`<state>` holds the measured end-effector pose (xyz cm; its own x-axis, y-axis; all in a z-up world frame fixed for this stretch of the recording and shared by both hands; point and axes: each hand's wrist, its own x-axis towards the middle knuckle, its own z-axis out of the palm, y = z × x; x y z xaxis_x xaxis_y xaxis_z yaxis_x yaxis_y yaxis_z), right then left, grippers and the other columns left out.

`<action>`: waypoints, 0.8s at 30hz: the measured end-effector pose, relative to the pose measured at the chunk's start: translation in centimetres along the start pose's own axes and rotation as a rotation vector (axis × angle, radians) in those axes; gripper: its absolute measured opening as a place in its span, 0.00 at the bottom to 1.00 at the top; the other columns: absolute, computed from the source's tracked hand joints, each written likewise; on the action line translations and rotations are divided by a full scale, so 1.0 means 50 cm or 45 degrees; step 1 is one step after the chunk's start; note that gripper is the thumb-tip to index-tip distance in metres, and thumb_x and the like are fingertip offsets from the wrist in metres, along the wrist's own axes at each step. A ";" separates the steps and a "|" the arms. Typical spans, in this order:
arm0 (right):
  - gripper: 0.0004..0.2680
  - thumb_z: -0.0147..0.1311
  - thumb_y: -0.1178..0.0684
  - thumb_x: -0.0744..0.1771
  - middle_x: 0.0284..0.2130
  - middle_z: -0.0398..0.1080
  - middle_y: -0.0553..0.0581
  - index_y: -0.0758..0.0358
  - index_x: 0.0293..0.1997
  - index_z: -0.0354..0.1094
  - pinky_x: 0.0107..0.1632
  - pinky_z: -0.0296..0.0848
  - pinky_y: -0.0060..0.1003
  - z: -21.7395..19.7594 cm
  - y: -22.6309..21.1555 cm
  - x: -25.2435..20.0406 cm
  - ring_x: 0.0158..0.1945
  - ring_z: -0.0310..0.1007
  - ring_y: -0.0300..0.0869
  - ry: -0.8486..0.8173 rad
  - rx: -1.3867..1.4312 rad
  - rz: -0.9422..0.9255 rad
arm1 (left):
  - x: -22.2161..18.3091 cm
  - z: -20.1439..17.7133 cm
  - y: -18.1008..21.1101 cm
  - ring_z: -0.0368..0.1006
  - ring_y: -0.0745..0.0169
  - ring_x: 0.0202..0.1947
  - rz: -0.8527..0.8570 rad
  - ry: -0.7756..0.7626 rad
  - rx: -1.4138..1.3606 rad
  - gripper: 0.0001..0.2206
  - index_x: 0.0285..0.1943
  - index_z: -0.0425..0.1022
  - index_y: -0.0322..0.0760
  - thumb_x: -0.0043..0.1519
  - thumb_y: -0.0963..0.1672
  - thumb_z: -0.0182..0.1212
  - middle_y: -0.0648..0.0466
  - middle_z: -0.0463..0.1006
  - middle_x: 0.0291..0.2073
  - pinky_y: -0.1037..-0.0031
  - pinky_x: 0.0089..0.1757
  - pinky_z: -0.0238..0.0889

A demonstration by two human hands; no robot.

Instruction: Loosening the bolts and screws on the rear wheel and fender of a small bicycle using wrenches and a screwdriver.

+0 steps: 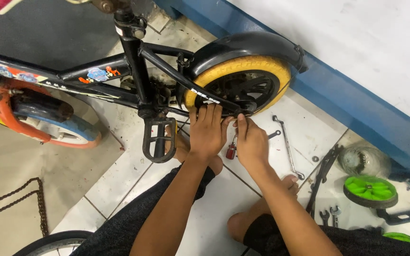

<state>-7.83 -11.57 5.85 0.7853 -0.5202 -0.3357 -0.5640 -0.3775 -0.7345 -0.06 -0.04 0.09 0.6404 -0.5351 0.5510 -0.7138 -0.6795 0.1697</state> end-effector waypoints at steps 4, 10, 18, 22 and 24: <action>0.12 0.37 0.43 0.74 0.25 0.60 0.46 0.59 0.42 0.63 0.22 0.50 0.28 -0.011 -0.040 -0.009 0.21 0.54 0.34 -0.240 1.319 0.491 | -0.004 0.003 -0.003 0.68 0.50 0.41 -0.002 -0.027 -0.004 0.19 0.57 0.70 0.33 0.70 0.52 0.50 0.48 0.71 0.41 0.56 0.54 0.54; 0.20 0.37 0.34 0.72 0.24 0.74 0.56 0.58 0.37 0.72 0.32 0.67 0.43 -0.016 -0.018 -0.010 0.27 0.73 0.49 -0.089 0.333 0.158 | -0.002 -0.005 -0.001 0.69 0.49 0.42 -0.022 -0.072 -0.013 0.19 0.58 0.71 0.32 0.69 0.51 0.54 0.47 0.72 0.41 0.55 0.55 0.53; 0.17 0.39 0.40 0.73 0.19 0.66 0.48 0.59 0.35 0.72 0.23 0.60 0.30 0.006 0.000 0.000 0.20 0.62 0.36 -0.069 0.663 0.256 | -0.010 0.005 0.008 0.68 0.52 0.45 -0.053 -0.108 0.024 0.20 0.61 0.70 0.33 0.71 0.52 0.51 0.49 0.73 0.44 0.57 0.57 0.51; 0.13 0.41 0.43 0.74 0.22 0.56 0.44 0.58 0.39 0.67 0.21 0.50 0.26 -0.019 -0.034 -0.008 0.20 0.52 0.33 -0.171 1.316 0.545 | -0.008 0.012 0.004 0.68 0.53 0.45 -0.049 -0.123 0.008 0.20 0.60 0.70 0.34 0.72 0.53 0.50 0.49 0.73 0.45 0.55 0.58 0.50; 0.12 0.42 0.40 0.73 0.23 0.57 0.45 0.56 0.40 0.63 0.22 0.50 0.26 -0.015 -0.022 -0.008 0.22 0.54 0.34 -0.266 1.455 0.540 | -0.013 0.010 0.005 0.68 0.53 0.46 -0.050 -0.133 0.009 0.20 0.59 0.70 0.34 0.72 0.53 0.49 0.50 0.72 0.45 0.54 0.59 0.49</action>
<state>-7.73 -11.50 7.22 0.6798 -0.2666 -0.6832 -0.3192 0.7312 -0.6029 -0.51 -0.11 -0.64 0.6943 -0.5570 0.4558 -0.6856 -0.7045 0.1834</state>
